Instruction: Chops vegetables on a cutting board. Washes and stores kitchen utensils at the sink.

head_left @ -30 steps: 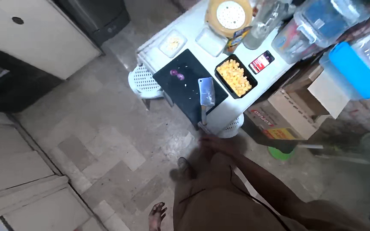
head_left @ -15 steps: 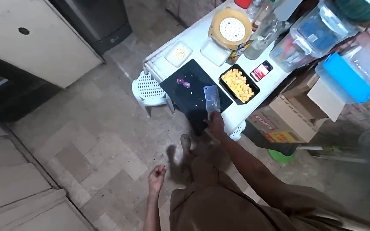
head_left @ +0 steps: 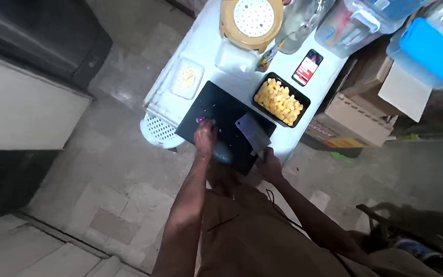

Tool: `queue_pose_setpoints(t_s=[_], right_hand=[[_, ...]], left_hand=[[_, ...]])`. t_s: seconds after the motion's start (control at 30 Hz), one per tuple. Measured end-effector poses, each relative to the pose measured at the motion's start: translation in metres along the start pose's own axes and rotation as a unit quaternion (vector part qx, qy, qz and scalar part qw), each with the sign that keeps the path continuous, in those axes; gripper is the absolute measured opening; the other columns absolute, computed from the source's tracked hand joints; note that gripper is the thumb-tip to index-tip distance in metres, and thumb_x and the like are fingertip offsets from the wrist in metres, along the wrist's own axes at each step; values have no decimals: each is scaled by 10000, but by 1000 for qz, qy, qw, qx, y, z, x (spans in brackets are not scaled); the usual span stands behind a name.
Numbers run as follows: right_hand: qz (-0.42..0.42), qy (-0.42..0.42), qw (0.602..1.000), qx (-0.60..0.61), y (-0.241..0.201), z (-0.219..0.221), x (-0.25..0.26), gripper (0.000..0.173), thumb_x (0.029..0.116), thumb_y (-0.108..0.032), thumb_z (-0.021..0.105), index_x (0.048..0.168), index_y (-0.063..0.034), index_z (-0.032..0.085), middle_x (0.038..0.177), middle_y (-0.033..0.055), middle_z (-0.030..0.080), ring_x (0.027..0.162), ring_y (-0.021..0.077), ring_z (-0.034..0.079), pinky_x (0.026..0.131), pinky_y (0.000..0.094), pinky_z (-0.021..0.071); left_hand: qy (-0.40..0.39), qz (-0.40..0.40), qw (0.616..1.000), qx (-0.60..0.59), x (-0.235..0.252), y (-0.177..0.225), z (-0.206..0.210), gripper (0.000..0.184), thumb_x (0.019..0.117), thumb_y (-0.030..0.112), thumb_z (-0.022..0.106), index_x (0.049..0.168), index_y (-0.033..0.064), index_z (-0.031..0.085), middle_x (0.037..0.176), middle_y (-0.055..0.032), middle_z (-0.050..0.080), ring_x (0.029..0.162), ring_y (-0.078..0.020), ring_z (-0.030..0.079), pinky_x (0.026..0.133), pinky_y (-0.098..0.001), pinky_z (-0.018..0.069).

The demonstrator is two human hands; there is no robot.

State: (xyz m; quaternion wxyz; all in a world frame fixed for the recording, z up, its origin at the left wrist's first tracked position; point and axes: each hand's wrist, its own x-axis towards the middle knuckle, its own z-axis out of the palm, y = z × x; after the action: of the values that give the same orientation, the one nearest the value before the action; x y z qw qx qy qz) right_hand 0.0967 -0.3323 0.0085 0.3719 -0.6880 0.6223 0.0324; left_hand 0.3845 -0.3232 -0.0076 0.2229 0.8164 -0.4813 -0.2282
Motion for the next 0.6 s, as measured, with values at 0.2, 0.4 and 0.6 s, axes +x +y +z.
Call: queue_pose_setpoints(t_s=[0.2,0.4,0.6], right_hand=[[-31,57,984,168,5,9,-9,434,1033,-314,593,1428,-136,568,784,93,647,646,215,599,647,448,536],[90,25,922,377,-41,27,-22,455,1112,-387,368,1452,-160,569,751,48,585,566,137,491,535,336,465],[131,15,871,473,-87,55,-25,462,1093,-502,356,1339,-212,619,599,-2,463,433,105,370,394,256,333]], left_hand=[[-100,57,993,12,35,-4,9,256,1002,179,610,1158,13,726,1317,-176,656,1238,-341,621,1076,-534,479],[-231,212,949,-31,84,-3,10,290,1013,180,603,1256,53,698,1406,-138,620,1310,-323,583,1119,-533,449],[-262,99,959,-51,92,-4,-10,348,1018,227,605,1308,45,665,1324,-193,644,1232,-334,622,1079,-518,477]])
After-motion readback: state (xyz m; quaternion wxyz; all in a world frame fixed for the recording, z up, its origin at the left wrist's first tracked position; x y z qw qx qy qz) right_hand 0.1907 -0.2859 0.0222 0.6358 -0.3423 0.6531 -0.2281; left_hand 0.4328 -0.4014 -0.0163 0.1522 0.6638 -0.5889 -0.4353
